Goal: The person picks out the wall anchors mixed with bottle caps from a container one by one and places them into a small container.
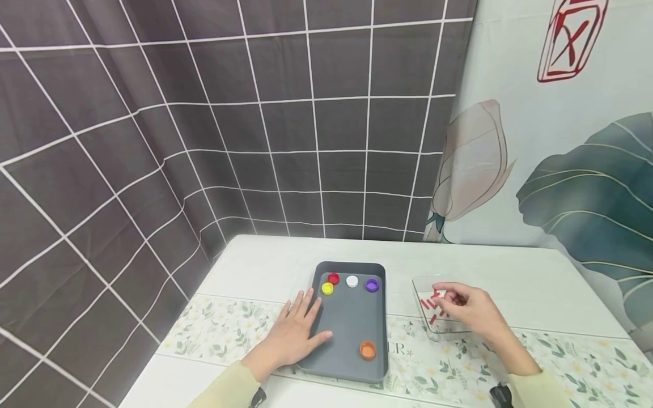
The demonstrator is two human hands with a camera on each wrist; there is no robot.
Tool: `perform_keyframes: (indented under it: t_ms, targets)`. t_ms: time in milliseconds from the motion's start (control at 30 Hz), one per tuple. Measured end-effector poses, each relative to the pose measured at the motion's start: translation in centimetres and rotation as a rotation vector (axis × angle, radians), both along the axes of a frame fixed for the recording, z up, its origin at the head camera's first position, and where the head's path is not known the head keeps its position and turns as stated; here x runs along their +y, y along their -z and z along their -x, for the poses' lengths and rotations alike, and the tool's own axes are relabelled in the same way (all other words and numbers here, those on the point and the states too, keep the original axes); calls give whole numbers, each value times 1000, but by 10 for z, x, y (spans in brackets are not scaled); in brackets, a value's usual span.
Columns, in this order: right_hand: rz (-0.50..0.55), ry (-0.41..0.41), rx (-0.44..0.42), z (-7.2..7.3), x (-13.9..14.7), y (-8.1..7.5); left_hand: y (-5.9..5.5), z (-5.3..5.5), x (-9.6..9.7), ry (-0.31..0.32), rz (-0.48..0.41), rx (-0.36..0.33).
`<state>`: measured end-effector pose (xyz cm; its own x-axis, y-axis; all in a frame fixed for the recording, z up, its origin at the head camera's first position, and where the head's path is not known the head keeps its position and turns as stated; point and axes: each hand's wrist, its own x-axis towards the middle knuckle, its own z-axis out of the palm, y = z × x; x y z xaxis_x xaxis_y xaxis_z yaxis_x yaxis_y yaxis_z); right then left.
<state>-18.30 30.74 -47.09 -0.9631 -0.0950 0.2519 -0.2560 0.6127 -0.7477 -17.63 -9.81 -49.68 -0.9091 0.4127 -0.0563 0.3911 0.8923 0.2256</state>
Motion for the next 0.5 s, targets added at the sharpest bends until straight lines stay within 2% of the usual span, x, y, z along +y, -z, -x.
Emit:
perform_keyframes:
  t_ms: [200,500]
  targets:
    - [16,13,-1,0,10,2,-2,0,2,-5,5,-9]
    - [20,12,-57,-2,15,1,-5,0,2,-3,9,-8]
